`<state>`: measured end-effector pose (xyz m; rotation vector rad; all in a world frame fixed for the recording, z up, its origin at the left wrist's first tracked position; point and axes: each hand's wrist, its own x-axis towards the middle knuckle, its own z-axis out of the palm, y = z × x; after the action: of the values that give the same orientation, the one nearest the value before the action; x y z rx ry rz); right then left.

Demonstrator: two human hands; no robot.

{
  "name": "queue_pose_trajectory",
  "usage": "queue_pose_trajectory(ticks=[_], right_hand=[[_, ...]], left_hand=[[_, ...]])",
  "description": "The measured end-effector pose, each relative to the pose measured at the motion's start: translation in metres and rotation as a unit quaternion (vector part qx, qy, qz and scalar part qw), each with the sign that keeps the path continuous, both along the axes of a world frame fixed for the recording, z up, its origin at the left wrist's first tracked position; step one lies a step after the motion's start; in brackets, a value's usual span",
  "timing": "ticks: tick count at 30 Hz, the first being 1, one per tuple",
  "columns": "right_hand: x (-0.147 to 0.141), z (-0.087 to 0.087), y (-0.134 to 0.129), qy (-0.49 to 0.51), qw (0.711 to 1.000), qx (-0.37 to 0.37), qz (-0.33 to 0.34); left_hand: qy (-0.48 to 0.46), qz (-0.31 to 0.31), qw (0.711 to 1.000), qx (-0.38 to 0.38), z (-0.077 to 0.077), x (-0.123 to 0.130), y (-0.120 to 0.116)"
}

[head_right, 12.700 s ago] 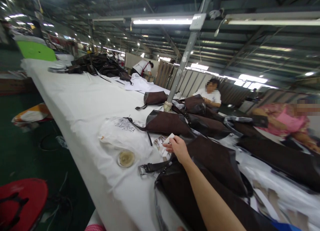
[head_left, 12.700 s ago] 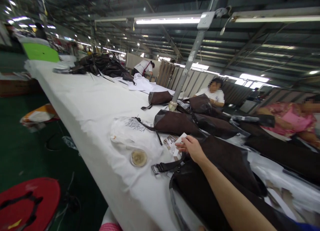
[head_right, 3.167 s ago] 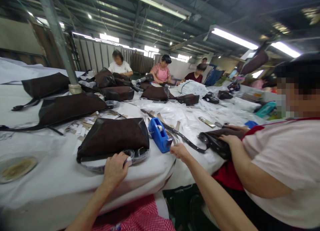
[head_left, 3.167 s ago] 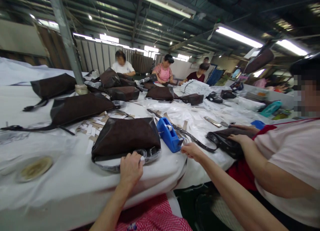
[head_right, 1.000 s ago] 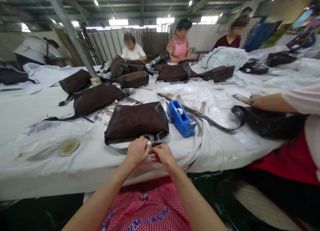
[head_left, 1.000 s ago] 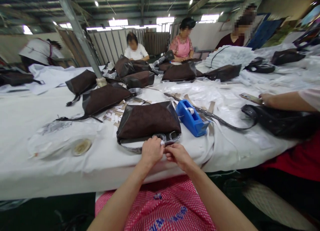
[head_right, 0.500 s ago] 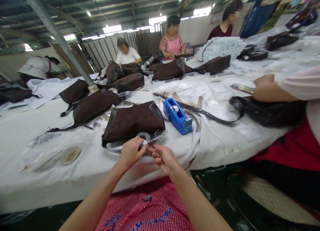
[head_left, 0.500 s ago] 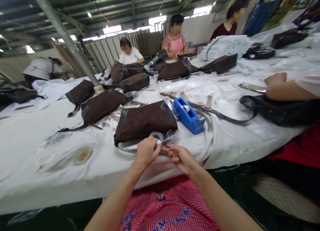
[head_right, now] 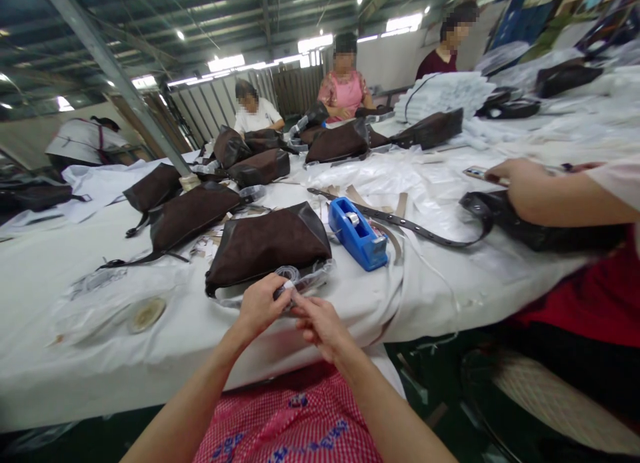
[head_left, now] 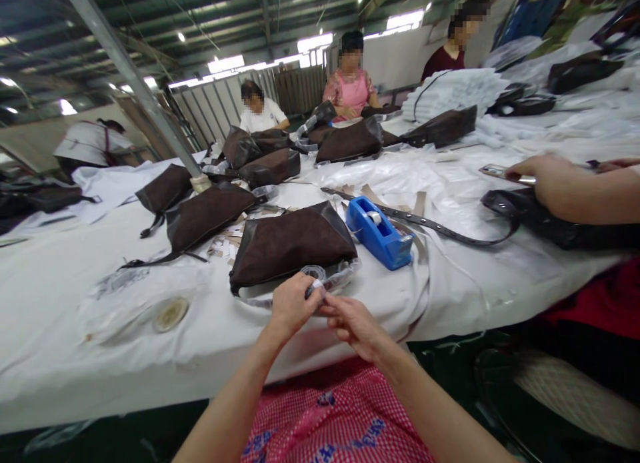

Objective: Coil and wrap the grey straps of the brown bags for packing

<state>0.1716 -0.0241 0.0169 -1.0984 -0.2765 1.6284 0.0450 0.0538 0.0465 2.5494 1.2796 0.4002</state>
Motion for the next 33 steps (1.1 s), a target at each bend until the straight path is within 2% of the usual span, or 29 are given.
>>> queue_pose_trajectory(ticks=[3,7,12,15,19,22,25,28,30,33], right_hand=[[-0.006,-0.008,0.002,-0.059,0.998,0.028,-0.008],[-0.006,-0.022,0.005,-0.075,0.996,0.044,-0.007],[-0.005,-0.028,0.006,-0.107,0.992,0.064,0.010],[-0.008,-0.029,0.008,-0.151,0.985,0.076,0.016],[-0.012,-0.026,0.009,-0.181,0.979,0.093,-0.006],[-0.008,-0.019,0.005,-0.126,0.985,0.119,0.013],[-0.005,-0.014,0.003,-0.053,0.991,0.115,0.038],[-0.007,-0.020,0.007,-0.147,0.986,0.072,-0.020],[-0.012,-0.027,0.010,-0.226,0.969,0.077,-0.058],[-0.016,-0.035,0.008,-0.240,0.962,0.120,-0.052]], left_hand=[[-0.016,0.002,0.999,-0.039,0.005,-0.001,0.003],[-0.039,-0.007,0.996,-0.082,0.010,-0.004,0.006],[-0.099,-0.006,0.983,-0.156,0.005,-0.008,0.011],[-0.144,0.001,0.956,-0.254,0.005,-0.010,0.013],[-0.175,-0.012,0.909,-0.377,0.014,-0.012,0.013],[-0.177,-0.005,0.906,-0.384,0.018,-0.012,0.012],[-0.184,-0.032,0.926,-0.328,0.017,-0.010,0.010],[-0.190,-0.053,0.931,-0.308,0.013,-0.009,0.007],[-0.210,-0.045,0.913,-0.346,0.011,-0.012,0.006],[-0.250,-0.036,0.876,-0.412,0.010,-0.018,0.009]])
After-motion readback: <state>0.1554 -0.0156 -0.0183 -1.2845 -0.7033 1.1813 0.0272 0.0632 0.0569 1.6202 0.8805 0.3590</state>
